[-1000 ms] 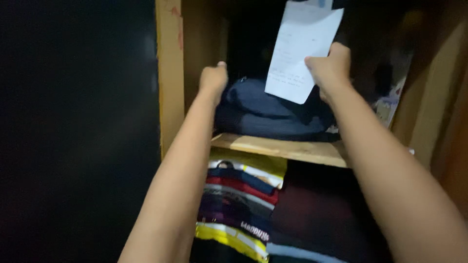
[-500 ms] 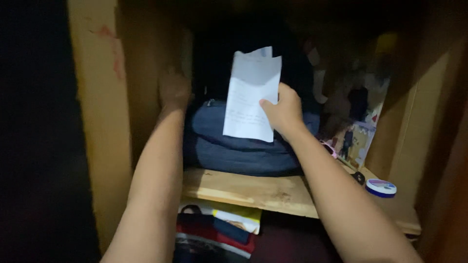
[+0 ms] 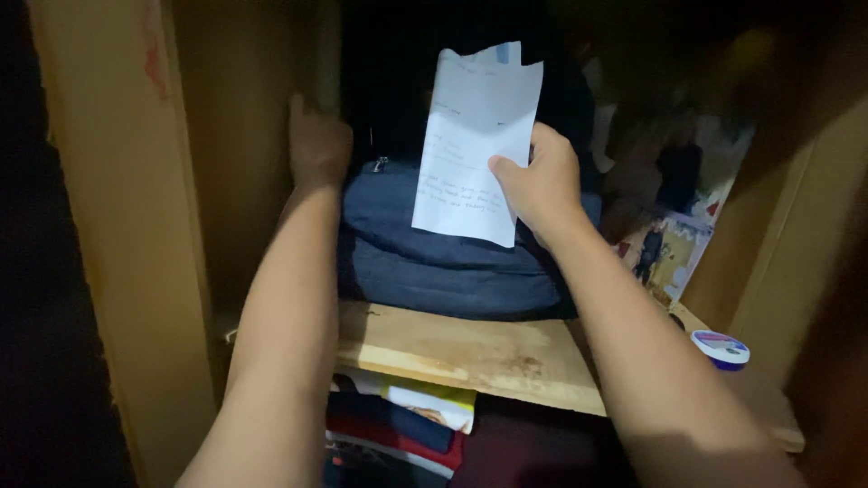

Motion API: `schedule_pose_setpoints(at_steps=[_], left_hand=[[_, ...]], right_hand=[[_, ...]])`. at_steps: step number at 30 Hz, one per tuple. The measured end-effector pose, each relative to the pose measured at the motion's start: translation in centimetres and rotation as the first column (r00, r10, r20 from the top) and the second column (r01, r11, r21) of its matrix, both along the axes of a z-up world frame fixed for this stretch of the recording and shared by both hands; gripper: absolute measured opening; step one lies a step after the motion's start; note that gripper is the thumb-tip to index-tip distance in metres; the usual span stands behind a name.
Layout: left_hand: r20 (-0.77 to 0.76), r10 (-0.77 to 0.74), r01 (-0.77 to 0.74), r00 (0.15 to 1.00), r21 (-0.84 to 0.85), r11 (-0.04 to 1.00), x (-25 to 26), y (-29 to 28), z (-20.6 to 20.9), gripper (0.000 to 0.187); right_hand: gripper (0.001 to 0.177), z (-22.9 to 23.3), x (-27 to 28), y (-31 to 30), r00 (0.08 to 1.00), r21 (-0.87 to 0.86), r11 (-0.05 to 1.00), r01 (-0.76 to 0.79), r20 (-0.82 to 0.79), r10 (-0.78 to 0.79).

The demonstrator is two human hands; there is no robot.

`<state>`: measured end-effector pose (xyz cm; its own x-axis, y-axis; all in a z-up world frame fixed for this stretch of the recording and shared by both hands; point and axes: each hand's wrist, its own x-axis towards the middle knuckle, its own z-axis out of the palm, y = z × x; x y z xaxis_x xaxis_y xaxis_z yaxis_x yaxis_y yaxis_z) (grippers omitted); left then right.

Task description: The person removes a blue backpack from a closet shelf, places it on the bed, then rummages through a cluttered shelf to retrieve a white face mask and other small items. The person returns the backpack to the shelf, folds a piece of paper, and places it inside the backpack.

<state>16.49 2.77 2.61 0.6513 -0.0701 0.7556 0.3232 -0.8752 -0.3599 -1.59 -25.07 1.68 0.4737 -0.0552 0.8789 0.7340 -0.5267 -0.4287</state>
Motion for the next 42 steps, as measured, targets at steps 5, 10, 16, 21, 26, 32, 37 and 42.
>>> schedule_pose_setpoints(at_steps=[5,10,16,21,26,32,37,42], left_hand=[[0.118,-0.088,0.093,0.989,-0.040,0.995,0.6,-0.1,-0.3,0.017],[0.045,0.013,-0.006,0.999,-0.139,0.990,0.5,-0.8,-0.2,0.017],[0.192,0.149,-0.125,0.970,-0.133,0.983,2.6,-0.2,-0.5,0.029],[0.187,0.159,-0.150,0.969,-0.063,0.987,4.0,0.3,-1.1,0.033],[0.021,0.091,-0.090,0.996,-0.064,0.994,4.5,0.6,-1.3,0.033],[0.062,-0.038,0.046,0.997,-0.127,0.991,2.2,1.0,-1.8,0.023],[0.113,-0.159,0.188,0.981,-0.335,0.923,1.5,1.2,-1.6,0.029],[0.590,-0.328,0.651,0.738,-0.495,0.575,0.9,2.2,-1.4,0.026]], right_hand=[[0.029,-0.4,-0.2,-0.2,0.999,-0.034,0.998,0.051,0.001,-0.051],[0.031,-0.6,-0.1,-0.7,1.000,-0.009,1.000,0.020,-0.016,-0.020],[0.032,-0.8,0.2,-0.8,0.999,-0.040,0.999,0.030,-0.019,-0.031],[0.032,-0.8,0.4,-0.6,0.996,-0.047,0.998,0.032,-0.083,-0.036],[0.031,-0.8,0.1,-0.5,0.989,-0.034,0.999,0.030,-0.145,-0.035],[0.031,-1.4,0.1,-0.6,0.988,-0.040,0.999,0.036,-0.147,-0.041],[0.030,-1.7,0.9,-0.6,0.992,-0.026,1.000,0.005,-0.127,-0.008],[0.030,-1.6,1.5,-0.8,0.990,-0.013,1.000,0.006,-0.143,-0.008]])
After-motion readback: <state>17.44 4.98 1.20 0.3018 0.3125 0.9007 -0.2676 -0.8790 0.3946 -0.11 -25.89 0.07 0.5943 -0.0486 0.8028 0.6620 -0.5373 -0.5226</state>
